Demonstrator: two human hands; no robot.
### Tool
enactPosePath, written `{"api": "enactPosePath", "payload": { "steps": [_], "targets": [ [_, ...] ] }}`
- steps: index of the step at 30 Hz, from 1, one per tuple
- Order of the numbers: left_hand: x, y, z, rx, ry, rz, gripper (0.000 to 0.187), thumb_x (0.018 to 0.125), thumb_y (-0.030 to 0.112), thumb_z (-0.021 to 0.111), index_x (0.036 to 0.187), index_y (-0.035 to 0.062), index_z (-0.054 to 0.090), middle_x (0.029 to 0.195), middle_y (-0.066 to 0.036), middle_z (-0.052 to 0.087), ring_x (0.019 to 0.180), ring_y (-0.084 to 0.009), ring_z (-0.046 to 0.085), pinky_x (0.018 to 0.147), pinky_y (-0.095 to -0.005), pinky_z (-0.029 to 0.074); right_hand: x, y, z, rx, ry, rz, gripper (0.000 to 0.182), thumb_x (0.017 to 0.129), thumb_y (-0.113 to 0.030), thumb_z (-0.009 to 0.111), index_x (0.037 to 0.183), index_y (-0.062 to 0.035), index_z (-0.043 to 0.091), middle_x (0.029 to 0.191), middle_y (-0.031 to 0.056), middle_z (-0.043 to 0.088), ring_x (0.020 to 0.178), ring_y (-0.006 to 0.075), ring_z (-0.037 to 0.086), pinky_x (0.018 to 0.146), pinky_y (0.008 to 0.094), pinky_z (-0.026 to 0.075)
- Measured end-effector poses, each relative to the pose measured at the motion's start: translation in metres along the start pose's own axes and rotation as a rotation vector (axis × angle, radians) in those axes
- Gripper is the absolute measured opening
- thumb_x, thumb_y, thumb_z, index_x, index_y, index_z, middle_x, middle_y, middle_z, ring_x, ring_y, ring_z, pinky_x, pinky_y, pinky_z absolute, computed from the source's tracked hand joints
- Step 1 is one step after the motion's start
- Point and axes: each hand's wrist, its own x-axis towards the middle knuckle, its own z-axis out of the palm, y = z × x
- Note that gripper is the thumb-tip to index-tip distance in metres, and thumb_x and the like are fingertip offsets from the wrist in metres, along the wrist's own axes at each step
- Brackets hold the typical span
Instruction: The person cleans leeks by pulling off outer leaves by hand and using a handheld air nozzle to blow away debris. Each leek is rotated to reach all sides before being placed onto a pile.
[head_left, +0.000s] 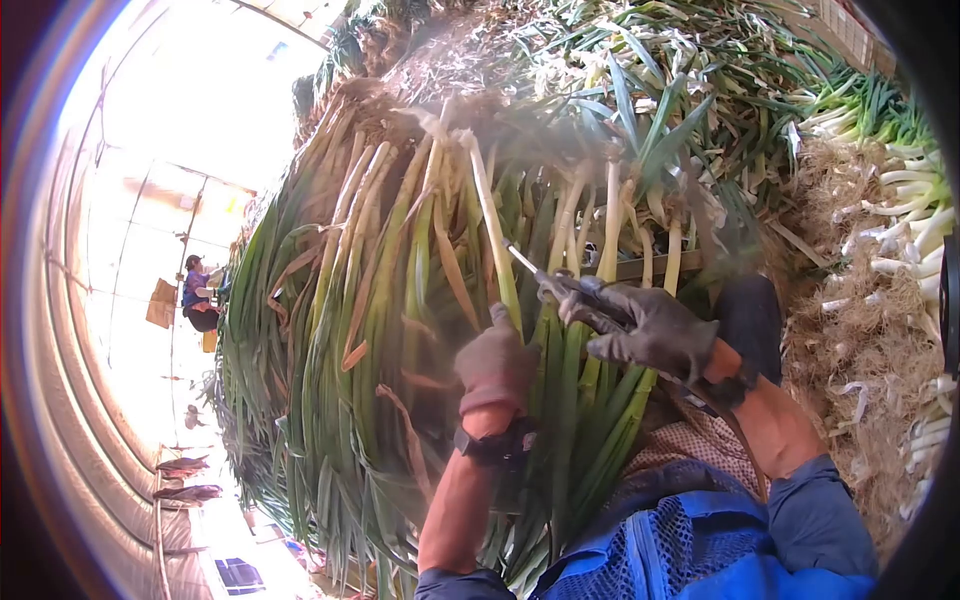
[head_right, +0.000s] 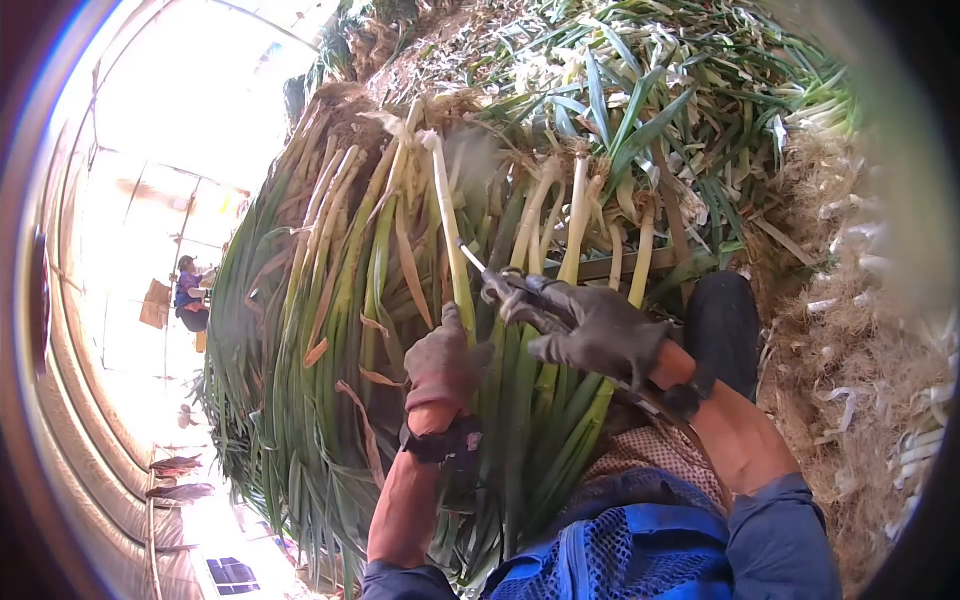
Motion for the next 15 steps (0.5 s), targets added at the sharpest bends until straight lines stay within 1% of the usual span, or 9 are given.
{"api": "enactPosePath", "payload": {
  "steps": [1, 3, 4, 6, 7, 9, 12, 13, 15],
  "targets": [
    [-0.002, 0.001, 0.006, 0.015, -0.006, 0.018, 0.084, 0.090, 0.047, 0.075, 0.158, 0.0023, 0.055, 0.093, -0.021, 0.080, 0.088, -0.0401, 0.080, 0.079, -0.0536, 0.061, 0.011, -0.002, 0.003, -0.001, 0.021, -0.008, 0.080, 0.094, -0.033, 0.086, 0.165, -0.0134, 0.053, 0.146, 0.0177, 0.073, 0.131, 0.0236, 0.071, 0.109, 0.0357, 0.055],
    [-0.008, 0.002, 0.018, 0.044, -0.020, 0.051, 0.083, 0.091, 0.046, 0.073, 0.157, 0.0009, 0.054, 0.090, -0.021, 0.080, 0.086, -0.0406, 0.080, 0.077, -0.0539, 0.061, 0.030, -0.019, -0.002, -0.095, 0.039, 0.126, 0.083, 0.093, -0.038, 0.087, 0.165, -0.0160, 0.052, 0.141, 0.0196, 0.074, 0.126, 0.0281, 0.073, 0.106, 0.0381, 0.056],
    [-0.016, 0.006, 0.026, 0.053, -0.002, 0.065, 0.080, 0.092, 0.043, 0.071, 0.158, 0.0006, 0.054, 0.087, -0.018, 0.079, 0.081, -0.0388, 0.079, 0.073, -0.0528, 0.060, 0.039, -0.032, -0.004, -0.140, 0.043, 0.194, 0.084, 0.093, -0.041, 0.087, 0.165, -0.0173, 0.052, 0.138, 0.0206, 0.075, 0.124, 0.0304, 0.075, 0.104, 0.0394, 0.057],
    [-0.029, 0.018, 0.042, 0.071, 0.037, 0.101, 0.076, 0.094, 0.037, 0.068, 0.159, 0.0000, 0.055, 0.081, -0.012, 0.077, 0.073, -0.0351, 0.078, 0.065, -0.0507, 0.059, 0.059, -0.052, -0.009, -0.406, 0.051, 0.278, 0.084, 0.093, -0.043, 0.087, 0.166, -0.0192, 0.052, 0.137, 0.0214, 0.075, 0.122, 0.0330, 0.075, 0.103, 0.0409, 0.057],
    [-0.034, 0.021, 0.041, 0.041, 0.037, 0.107, 0.074, 0.094, 0.033, 0.066, 0.159, -0.0019, 0.054, 0.080, -0.012, 0.077, 0.071, -0.0353, 0.077, 0.063, -0.0516, 0.058, 0.070, -0.052, -0.014, -0.403, 0.093, 0.268, 0.084, 0.093, -0.044, 0.087, 0.166, -0.0199, 0.052, 0.138, 0.0214, 0.075, 0.123, 0.0339, 0.074, 0.104, 0.0413, 0.057],
    [-0.038, 0.026, 0.044, 0.008, 0.030, 0.118, 0.073, 0.095, 0.031, 0.065, 0.158, -0.0032, 0.054, 0.080, -0.013, 0.077, 0.070, -0.0355, 0.077, 0.062, -0.0523, 0.058, 0.088, -0.040, -0.016, -0.397, 0.167, 0.249, 0.084, 0.093, -0.045, 0.086, 0.166, -0.0214, 0.052, 0.139, 0.0215, 0.074, 0.124, 0.0358, 0.074, 0.106, 0.0421, 0.056],
    [-0.049, 0.034, 0.040, -0.033, 0.017, 0.153, 0.069, 0.096, 0.028, 0.063, 0.156, -0.0048, 0.055, 0.080, -0.013, 0.077, 0.070, -0.0362, 0.077, 0.062, -0.0533, 0.058, 0.092, -0.014, -0.014, -0.176, 0.069, 0.047, 0.083, 0.093, -0.043, 0.085, 0.166, -0.0229, 0.052, 0.141, 0.0206, 0.074, 0.126, 0.0365, 0.073, 0.107, 0.0427, 0.056],
    [-0.054, 0.037, 0.041, -0.044, 0.007, 0.171, 0.067, 0.096, 0.027, 0.062, 0.155, -0.0052, 0.055, 0.080, -0.013, 0.077, 0.070, -0.0365, 0.077, 0.062, -0.0537, 0.058, 0.094, -0.003, -0.011, -0.266, 0.090, 0.090, 0.083, 0.092, -0.042, 0.085, 0.166, -0.0227, 0.051, 0.141, 0.0190, 0.074, 0.126, 0.0363, 0.073, 0.107, 0.0425, 0.056],
    [-0.054, 0.045, 0.047, -0.032, -0.020, 0.179, 0.065, 0.097, 0.026, 0.062, 0.153, -0.0051, 0.057, 0.082, -0.014, 0.078, 0.071, -0.0372, 0.077, 0.062, -0.0542, 0.058, 0.086, -0.022, -0.013, -0.395, 0.086, 0.205, 0.085, 0.092, -0.043, 0.085, 0.167, -0.0205, 0.050, 0.143, 0.0176, 0.073, 0.128, 0.0358, 0.072, 0.108, 0.0421, 0.055]
  ]
}}
